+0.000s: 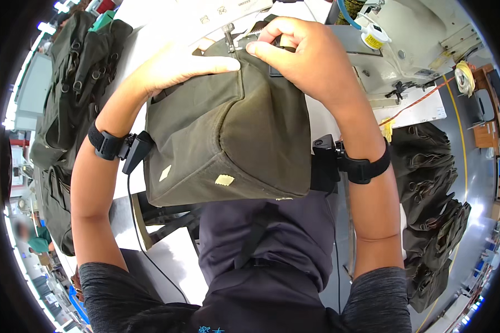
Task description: Using an industrial sewing machine to construct or repair heavy canvas bags.
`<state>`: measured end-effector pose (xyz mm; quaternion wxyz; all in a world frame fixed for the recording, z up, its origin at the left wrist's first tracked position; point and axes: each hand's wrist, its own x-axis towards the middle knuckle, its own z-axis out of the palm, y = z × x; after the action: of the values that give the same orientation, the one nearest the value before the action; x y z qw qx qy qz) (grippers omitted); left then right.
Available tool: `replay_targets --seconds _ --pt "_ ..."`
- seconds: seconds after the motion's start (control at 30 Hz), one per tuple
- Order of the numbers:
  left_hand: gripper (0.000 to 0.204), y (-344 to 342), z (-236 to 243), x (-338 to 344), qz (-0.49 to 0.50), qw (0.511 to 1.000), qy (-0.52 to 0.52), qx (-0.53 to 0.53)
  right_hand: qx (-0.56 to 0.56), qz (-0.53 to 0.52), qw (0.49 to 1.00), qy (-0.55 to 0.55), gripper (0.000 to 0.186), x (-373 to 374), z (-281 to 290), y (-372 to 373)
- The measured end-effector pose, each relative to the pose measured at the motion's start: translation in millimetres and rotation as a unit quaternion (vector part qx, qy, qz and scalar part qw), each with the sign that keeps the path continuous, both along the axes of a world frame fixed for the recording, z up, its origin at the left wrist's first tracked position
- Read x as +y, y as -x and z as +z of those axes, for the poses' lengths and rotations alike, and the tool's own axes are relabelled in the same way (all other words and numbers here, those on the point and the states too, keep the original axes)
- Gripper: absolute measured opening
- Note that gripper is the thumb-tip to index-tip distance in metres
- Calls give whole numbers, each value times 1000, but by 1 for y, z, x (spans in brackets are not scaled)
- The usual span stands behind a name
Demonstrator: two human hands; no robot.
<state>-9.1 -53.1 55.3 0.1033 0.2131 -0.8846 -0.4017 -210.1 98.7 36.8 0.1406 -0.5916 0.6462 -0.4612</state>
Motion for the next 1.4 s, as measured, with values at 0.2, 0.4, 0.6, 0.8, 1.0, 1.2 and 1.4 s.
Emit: replay_targets --seconds 0.2,0.4,0.6,0.8,1.0,1.2,1.4 --pt "42 -2 11 4 -2 997 -54 -62 9 1 1000 -8 23 1 -1 1" --pt "44 -1 11 4 -33 999 -35 -7 -16 -3 999 30 23 1 -4 -2" --pt "42 -4 10 4 -5 999 13 -41 -13 -3 1000 24 23 -1 -4 -2" --pt "37 -1 -5 -9 -52 998 15 -35 -8 -23 1000 -8 15 4 9 -9" --pt "33 -1 -5 -7 12 996 -30 -81 -84 -5 996 -35 19 15 21 -11" --pt "37 0 0 -2 14 992 108 -69 -14 -33 999 9 23 0 -1 -6" --pt "67 0 7 2 -19 969 246 13 39 -12 995 90 21 -2 -9 1"
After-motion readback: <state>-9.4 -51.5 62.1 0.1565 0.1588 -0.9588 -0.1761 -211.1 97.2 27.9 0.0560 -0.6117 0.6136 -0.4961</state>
